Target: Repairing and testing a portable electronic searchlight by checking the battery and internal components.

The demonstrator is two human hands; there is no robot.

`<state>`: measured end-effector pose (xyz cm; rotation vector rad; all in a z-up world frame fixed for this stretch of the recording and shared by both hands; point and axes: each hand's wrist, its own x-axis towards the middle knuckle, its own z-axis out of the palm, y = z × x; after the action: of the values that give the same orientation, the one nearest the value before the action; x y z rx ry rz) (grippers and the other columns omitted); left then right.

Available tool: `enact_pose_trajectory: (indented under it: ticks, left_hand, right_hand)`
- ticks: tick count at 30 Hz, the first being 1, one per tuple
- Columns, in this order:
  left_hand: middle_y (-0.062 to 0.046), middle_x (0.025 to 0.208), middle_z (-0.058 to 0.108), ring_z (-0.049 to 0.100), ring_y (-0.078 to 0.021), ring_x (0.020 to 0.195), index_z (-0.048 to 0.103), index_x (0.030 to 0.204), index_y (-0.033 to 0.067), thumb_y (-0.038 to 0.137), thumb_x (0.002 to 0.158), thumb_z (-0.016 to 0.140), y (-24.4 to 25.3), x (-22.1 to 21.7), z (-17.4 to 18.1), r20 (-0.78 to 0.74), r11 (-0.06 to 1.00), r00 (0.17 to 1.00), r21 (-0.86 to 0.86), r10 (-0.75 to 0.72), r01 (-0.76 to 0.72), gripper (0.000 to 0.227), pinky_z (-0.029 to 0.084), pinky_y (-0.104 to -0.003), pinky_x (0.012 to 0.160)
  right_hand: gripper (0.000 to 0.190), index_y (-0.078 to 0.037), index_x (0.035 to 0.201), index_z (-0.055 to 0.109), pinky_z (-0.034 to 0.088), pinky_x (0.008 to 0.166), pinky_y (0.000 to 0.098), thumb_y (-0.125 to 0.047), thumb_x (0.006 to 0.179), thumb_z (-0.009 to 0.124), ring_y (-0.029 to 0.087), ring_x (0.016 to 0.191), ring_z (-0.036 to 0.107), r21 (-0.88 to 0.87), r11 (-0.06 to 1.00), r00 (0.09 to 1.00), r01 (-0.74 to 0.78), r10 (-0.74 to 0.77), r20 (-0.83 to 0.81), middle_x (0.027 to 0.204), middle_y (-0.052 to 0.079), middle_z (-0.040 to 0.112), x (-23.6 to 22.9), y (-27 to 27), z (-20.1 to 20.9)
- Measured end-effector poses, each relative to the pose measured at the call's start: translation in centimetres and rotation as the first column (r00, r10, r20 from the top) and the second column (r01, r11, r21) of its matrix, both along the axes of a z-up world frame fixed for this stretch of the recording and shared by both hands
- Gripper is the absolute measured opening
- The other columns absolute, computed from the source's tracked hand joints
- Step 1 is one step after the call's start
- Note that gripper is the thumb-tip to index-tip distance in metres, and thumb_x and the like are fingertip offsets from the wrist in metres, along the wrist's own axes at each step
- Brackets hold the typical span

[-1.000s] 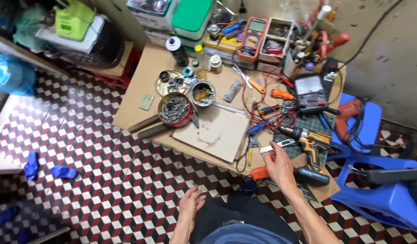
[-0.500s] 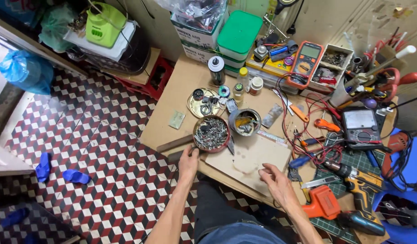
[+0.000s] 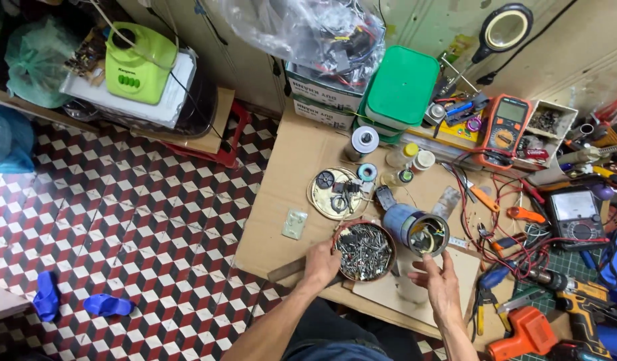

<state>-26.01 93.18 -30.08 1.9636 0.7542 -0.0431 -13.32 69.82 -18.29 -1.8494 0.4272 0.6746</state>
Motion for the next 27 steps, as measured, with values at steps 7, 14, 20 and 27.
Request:
enact_pose_trajectory:
  ticks: [7, 14, 20, 27]
  left_hand:
    - [-0.016, 0.090, 0.077, 0.079, -0.0241, 0.079, 0.070, 0.122, 0.0110, 0.013, 0.085, 0.060, 8.0, -1.1, 7.8, -0.024, 0.985, 0.994, -0.132, 0.106, -0.109, 0.039, 0.059, -0.038, 0.072]
    - [-0.012, 0.087, 0.079, 0.077, -0.0192, 0.069, 0.069, 0.129, 0.0096, 0.014, 0.094, 0.060, 19.6, 6.9, 7.7, -0.245, 0.936, 0.934, -0.176, 0.259, -0.306, 0.036, 0.062, -0.032, 0.063]
    - [-0.013, 0.097, 0.078, 0.076, -0.0201, 0.075, 0.074, 0.117, 0.0035, 0.006, 0.093, 0.060, 23.2, 14.5, 2.5, -0.115, 0.816, 0.863, -0.285, 0.491, -0.502, 0.028, 0.066, -0.033, 0.062]
    - [-0.020, 0.114, 0.071, 0.077, -0.0255, 0.083, 0.058, 0.134, -0.0015, 0.005, 0.095, 0.055, 23.8, 14.1, -1.1, -0.274, 0.756, 0.890, -0.471, 0.366, -0.455, 0.040, 0.065, -0.032, 0.068]
  right_hand:
    - [0.047, -0.002, 0.144, 0.043, 0.057, 0.078, 0.0414, -0.025, 0.104, 0.046, 0.034, 0.088, 0.072, 0.084, 0.981, 0.983, 0.173, -0.168, -0.072, 0.112, 0.026, 0.069, 0.8, 0.1, -3.4]
    - [0.045, 0.000, 0.143, 0.047, 0.057, 0.080, 0.0404, -0.021, 0.103, 0.048, 0.033, 0.091, 0.073, 0.065, 0.968, 0.967, 0.242, -0.235, -0.103, 0.113, 0.026, 0.070, 1.0, -0.2, -3.2]
    - [0.049, -0.003, 0.147, 0.046, 0.058, 0.078, 0.0397, -0.018, 0.101, 0.050, 0.033, 0.089, 0.073, 0.062, 0.963, 0.959, 0.263, -0.254, -0.124, 0.116, 0.022, 0.067, 1.6, 0.0, -2.9]
    - [0.042, -0.001, 0.141, 0.051, 0.059, 0.072, 0.0368, -0.015, 0.102, 0.048, 0.030, 0.081, 0.074, 0.065, 0.968, 0.964, 0.243, -0.234, -0.125, 0.107, 0.023, 0.072, 2.1, -0.2, -4.0]
